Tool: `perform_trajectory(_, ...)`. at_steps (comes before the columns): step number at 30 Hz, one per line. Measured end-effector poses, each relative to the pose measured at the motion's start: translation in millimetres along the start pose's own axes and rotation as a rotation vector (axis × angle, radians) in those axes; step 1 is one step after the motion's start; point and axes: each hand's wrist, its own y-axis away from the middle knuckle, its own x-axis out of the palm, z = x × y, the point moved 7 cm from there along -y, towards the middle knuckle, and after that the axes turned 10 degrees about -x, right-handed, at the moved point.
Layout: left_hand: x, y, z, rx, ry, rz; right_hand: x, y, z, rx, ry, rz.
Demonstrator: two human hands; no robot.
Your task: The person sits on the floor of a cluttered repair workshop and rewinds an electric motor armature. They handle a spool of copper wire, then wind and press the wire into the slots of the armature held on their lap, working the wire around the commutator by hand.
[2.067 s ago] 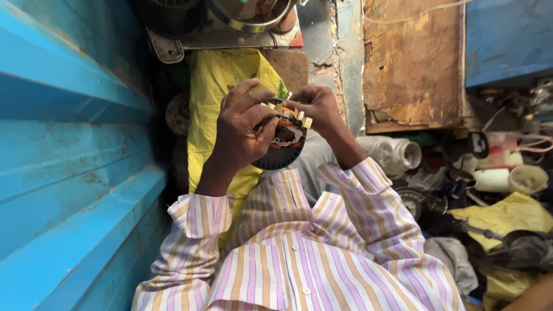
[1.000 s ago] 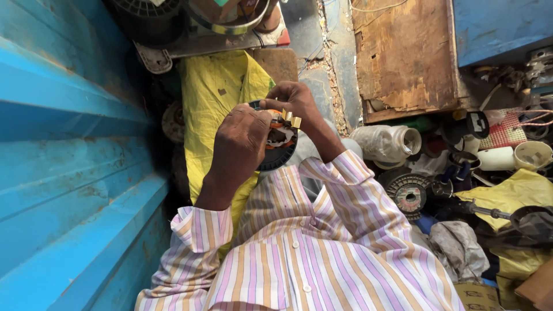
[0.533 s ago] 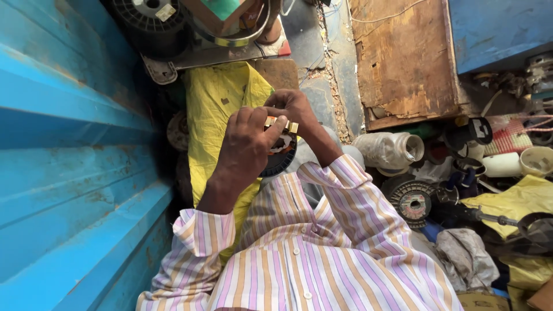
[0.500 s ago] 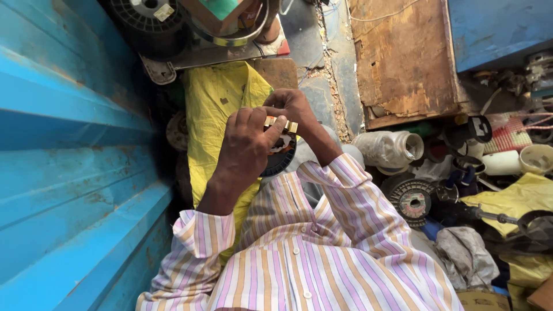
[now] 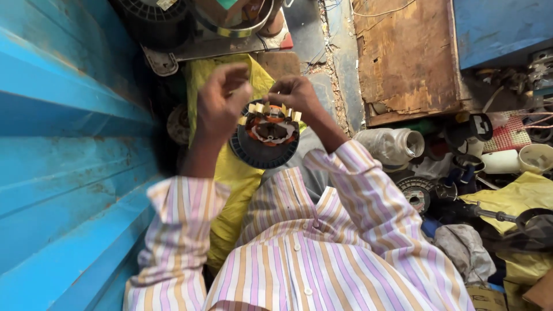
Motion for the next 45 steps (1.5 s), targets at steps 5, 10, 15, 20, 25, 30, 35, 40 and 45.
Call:
perform_trajectory(5,39,-51,22,-0.35,-0.333,0.475,-55,-2,46,-0.084,0.268,-0.226)
perform_trajectory(10,56,-66,45,-0.253,-0.2,0.578,-51,52,153,-0.462,0.749,-0.21)
perform_trajectory(15,60,-68,66,-0.304,-0.187,0.701,-15,82,175,-0.425,0.72,-0.032)
perform_trajectory(20,64,-65,57,-0.243,-0.184,0.76,-1,102,193,-0.431,0.78,-0.137)
perform_trajectory(25,72,-69,59,-0.242,-0.114,0.805,12,116,198,-0.412,0.825,-0.17)
perform_trajectory(30,82,-66,45,-0.223,0.144,0.869,3,120,191,-0.354,0.725,-0.269)
perform_trajectory(35,88,-71,63,-0.292,0.094,0.967,10,121,184,-0.385,0.681,-0.209)
perform_trajectory(40,61,-66,44,-0.221,-0.071,0.865,33,141,151,-0.367,0.583,-0.097)
perform_trajectory(45,8,-14,-17,0.247,0.203,0.271,38,150,178,-0.22,0.373,0.033)
